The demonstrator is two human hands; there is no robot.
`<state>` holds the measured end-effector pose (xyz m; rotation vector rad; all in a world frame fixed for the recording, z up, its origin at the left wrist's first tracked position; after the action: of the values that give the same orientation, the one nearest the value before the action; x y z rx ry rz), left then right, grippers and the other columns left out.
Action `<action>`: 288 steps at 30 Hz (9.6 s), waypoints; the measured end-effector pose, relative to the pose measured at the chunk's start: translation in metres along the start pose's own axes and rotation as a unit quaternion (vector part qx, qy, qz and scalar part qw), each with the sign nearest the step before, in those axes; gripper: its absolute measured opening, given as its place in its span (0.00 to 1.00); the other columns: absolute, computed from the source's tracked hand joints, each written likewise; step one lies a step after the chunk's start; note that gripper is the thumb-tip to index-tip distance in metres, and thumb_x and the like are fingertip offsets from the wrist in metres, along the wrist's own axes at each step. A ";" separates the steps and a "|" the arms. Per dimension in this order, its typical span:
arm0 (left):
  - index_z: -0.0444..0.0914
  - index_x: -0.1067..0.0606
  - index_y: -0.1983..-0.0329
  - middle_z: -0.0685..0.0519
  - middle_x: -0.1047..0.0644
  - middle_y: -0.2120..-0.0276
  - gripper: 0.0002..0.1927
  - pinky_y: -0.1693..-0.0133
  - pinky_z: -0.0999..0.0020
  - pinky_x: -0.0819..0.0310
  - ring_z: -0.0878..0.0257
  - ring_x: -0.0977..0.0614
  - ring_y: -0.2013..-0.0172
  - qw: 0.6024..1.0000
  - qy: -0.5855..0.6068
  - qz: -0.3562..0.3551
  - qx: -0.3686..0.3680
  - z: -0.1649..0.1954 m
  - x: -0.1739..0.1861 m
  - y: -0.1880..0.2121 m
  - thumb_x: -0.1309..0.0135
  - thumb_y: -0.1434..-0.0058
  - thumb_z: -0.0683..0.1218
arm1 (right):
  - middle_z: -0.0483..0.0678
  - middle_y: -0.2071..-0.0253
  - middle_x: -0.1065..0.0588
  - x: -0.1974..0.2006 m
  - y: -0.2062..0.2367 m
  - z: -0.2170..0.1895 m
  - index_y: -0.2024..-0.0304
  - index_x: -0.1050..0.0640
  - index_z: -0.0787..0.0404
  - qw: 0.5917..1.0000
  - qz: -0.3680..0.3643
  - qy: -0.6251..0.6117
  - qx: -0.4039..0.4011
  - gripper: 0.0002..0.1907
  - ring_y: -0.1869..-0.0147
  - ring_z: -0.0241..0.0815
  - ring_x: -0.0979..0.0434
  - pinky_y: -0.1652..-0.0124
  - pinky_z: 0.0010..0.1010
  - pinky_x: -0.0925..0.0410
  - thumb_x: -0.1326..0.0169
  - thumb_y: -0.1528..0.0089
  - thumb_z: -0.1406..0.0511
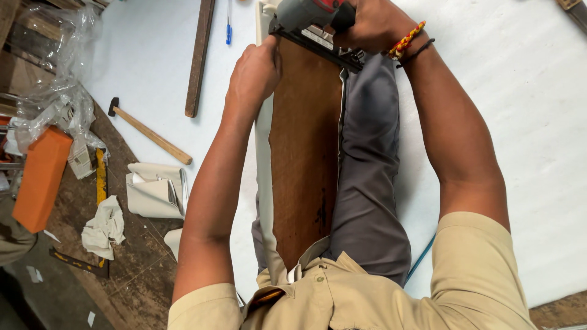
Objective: The person wraps beige fabric around a wooden frame and secures it with a pneumatic staple gun. They repeatedly fold the fabric edges and drive staples along the sides to hold the material in place.
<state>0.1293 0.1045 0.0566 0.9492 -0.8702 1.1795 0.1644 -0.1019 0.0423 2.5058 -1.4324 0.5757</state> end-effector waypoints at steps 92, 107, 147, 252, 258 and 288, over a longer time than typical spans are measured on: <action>0.44 0.63 0.18 0.45 0.59 0.19 0.33 0.22 0.59 0.53 0.52 0.53 0.20 0.540 0.813 -0.061 -0.209 0.021 -0.080 0.039 0.74 0.20 0.58 | 0.43 0.80 0.25 -0.097 0.050 -0.036 0.77 0.24 0.61 0.877 0.445 -0.145 -0.108 0.32 0.76 0.32 0.27 0.74 0.28 0.32 0.55 0.30 0.45; 0.42 0.63 0.16 0.50 0.62 0.19 0.31 0.20 0.60 0.66 0.59 0.60 0.20 0.874 0.400 0.009 -0.275 0.007 -0.085 0.054 0.80 0.15 0.59 | 0.37 0.82 0.31 -0.097 0.063 0.004 0.79 0.28 0.57 0.871 0.444 -0.178 -0.111 0.29 0.79 0.26 0.37 0.78 0.23 0.42 0.55 0.29 0.48; 0.47 0.56 0.18 0.51 0.65 0.19 0.28 0.23 0.60 0.49 0.53 0.54 0.19 0.914 0.332 0.001 -0.232 0.036 -0.039 0.054 0.62 0.16 0.43 | 0.33 0.79 0.37 -0.128 0.055 0.036 0.77 0.28 0.61 0.811 0.477 -0.333 -0.054 0.25 0.74 0.25 0.44 0.74 0.25 0.46 0.49 0.27 0.56; 0.44 0.69 0.19 0.43 0.53 0.19 0.35 0.31 0.65 0.34 0.54 0.35 0.27 0.651 0.728 -0.070 -0.205 0.017 -0.097 0.150 0.77 0.20 0.61 | 0.44 0.81 0.30 -0.117 0.120 -0.076 0.79 0.29 0.59 0.905 0.390 -0.015 -0.168 0.35 0.77 0.32 0.32 0.76 0.27 0.35 0.52 0.35 0.38; 0.43 0.66 0.18 0.43 0.51 0.23 0.35 0.31 0.66 0.40 0.59 0.41 0.30 0.667 0.726 -0.051 -0.159 0.009 -0.113 0.151 0.74 0.18 0.62 | 0.42 0.83 0.31 -0.131 0.136 -0.070 0.80 0.29 0.62 0.918 0.332 0.084 -0.202 0.30 0.78 0.29 0.35 0.76 0.26 0.39 0.45 0.32 0.48; 0.32 0.56 0.20 0.43 0.44 0.23 0.35 0.27 0.66 0.46 0.56 0.41 0.24 0.608 0.789 -0.060 -0.066 -0.004 -0.141 0.130 0.74 0.19 0.59 | 0.41 0.81 0.25 -0.125 0.094 -0.077 0.78 0.25 0.58 0.917 0.351 -0.081 -0.169 0.34 0.77 0.32 0.24 0.75 0.26 0.30 0.60 0.32 0.40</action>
<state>-0.0229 0.0740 -0.0568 -0.3812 0.5794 1.2668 0.0086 -0.0253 0.0568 1.7646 -2.2783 0.1834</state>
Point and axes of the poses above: each hand's wrist, its own y-axis away from the middle knuckle, its own x-axis out of the back of the hand, z = x × y, the point moved 10 cm from there along -y, towards the middle knuckle
